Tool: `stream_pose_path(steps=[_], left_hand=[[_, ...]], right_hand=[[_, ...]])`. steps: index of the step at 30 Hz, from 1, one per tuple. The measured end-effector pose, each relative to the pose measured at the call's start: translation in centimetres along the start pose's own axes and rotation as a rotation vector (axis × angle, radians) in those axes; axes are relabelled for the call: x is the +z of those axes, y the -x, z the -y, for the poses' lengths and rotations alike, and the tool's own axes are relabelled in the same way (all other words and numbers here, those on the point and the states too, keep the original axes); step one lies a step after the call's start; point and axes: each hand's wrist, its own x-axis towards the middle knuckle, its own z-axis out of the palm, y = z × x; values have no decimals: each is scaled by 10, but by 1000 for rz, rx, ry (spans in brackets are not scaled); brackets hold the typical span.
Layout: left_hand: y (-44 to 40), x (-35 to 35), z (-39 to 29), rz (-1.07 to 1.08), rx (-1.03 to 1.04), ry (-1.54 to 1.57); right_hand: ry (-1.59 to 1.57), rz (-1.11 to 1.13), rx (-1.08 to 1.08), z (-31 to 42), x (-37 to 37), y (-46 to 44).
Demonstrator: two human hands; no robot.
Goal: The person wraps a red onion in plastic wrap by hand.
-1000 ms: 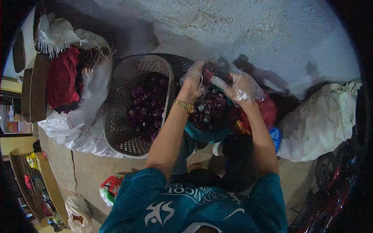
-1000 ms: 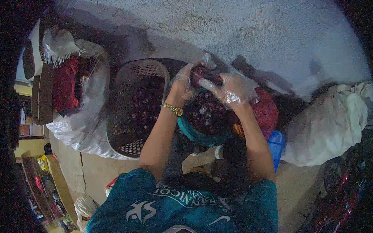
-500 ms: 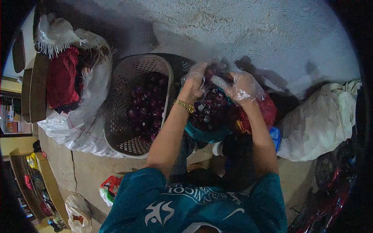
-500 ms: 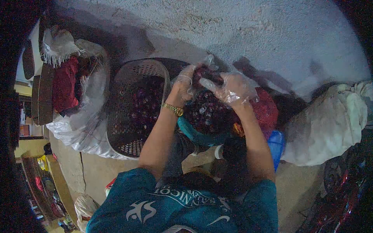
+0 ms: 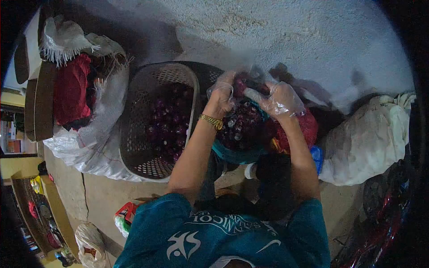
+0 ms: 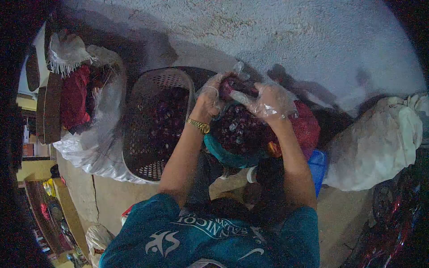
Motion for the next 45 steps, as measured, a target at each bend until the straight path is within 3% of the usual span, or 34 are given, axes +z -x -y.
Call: stream_pose_path(steps=[3,5,6,8,11,15,17,21,24,27,29,32,39,41,45], left_hand=[[5,5,-1,5,-27,66],[22,18,-6,-22,208,-188],[18,16,-4,-22,208,-188],[4,8,2,-105,7,43],[-3,-6,7,-73,-18,68],[0,5,3,-19,11,59],[3,4,1,-166,-28,-37],[7,6,3,-109,77,-73],[7,11,-3,-90,0,16],[2,4,-2,-202,-46,-49],[23,28,-21,-104,60,-62],[16,16,-14,-248,7,43],[11,4,-22,-186,128,76],[4,-4,-20,-247,10,22],[14,12,-16,-99,85,-114]], right_hand=[[-29,45,13,2,-5,0],[-53,27,0,-1,-1,0],[-54,27,0,0,-1,0],[-33,31,21,4,-4,1],[19,68,14,5,-7,0],[-57,-26,-12,-5,6,2],[-113,-46,-105,-10,8,3],[12,-52,-177,-13,7,4],[26,9,-114,3,-7,6],[20,96,-170,3,-6,7],[41,88,-182,2,-3,9],[80,131,-228,5,-5,7],[-6,263,-203,10,-10,9],[37,-68,-256,3,-2,9],[-3,-299,-339,-8,6,4]])
